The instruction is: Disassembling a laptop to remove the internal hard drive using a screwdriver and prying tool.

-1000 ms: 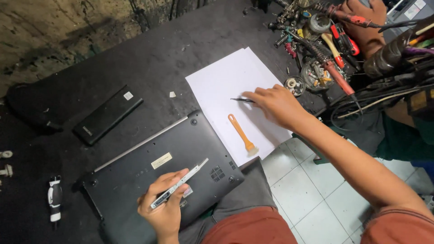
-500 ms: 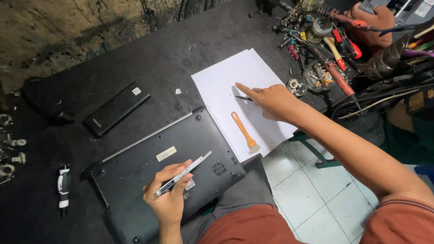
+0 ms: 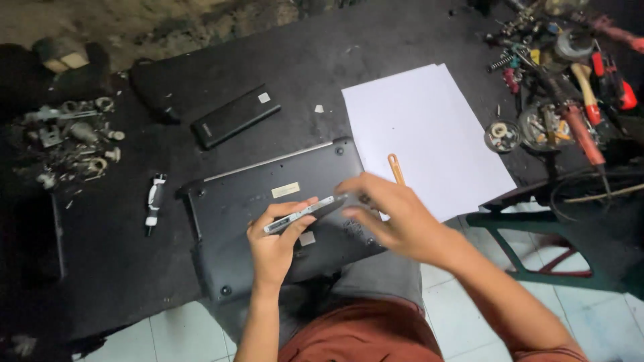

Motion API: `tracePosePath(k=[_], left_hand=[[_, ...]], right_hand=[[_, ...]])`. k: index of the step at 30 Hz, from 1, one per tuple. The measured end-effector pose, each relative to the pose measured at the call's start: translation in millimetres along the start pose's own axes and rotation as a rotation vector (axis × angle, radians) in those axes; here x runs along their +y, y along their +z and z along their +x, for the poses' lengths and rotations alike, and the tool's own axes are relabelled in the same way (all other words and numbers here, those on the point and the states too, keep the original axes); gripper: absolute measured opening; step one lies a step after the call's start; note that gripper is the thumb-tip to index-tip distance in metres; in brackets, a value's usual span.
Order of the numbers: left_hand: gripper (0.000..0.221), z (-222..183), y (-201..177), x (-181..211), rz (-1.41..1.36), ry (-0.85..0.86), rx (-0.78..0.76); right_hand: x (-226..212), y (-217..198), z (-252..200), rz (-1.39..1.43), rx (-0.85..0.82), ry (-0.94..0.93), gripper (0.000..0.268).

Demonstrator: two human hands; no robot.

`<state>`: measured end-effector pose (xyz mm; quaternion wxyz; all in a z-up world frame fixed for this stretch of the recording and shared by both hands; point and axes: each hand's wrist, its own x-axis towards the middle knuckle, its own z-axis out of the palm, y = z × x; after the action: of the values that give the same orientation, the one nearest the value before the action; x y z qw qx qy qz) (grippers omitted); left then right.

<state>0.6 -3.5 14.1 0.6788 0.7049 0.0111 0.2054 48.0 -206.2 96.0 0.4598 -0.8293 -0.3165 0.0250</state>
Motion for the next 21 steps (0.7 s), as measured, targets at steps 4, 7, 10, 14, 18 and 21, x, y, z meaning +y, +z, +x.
tracePosePath(k=[4, 7, 10, 14, 18, 21], left_hand=[[0.020, -9.2, -7.9, -19.6, 0.025, -0.035, -0.024], [0.016, -10.2, -8.4, -18.2, 0.032, -0.022, -0.065], [0.021, -8.7, -8.8, -13.3, 0.030, 0.001, -0.098], [0.017, -3.6, -4.2, 6.1, 0.011, -0.067, -0.086], [0.018, -2.5, -3.8, 7.4, 0.018, -0.078, -0.077], [0.021, -6.6, -2.1, 8.2, 0.008, -0.110, -0.071]], right_hand=[[1.4, 22.3, 10.4, -0.185, -0.027, -0.189, 0.032], [9.5, 32.2, 12.8, -0.302, 0.001, -0.260, 0.024], [15.0, 33.6, 4.0, -0.403, 0.009, -0.297, 0.024], [15.1, 21.2, -14.8, -0.084, 0.169, -0.177, 0.020], [69.6, -7.4, -43.9, -0.080, 0.352, 0.134, 0.025], [96.3, -16.5, -63.9, -0.234, 0.426, 0.290, 0.012]])
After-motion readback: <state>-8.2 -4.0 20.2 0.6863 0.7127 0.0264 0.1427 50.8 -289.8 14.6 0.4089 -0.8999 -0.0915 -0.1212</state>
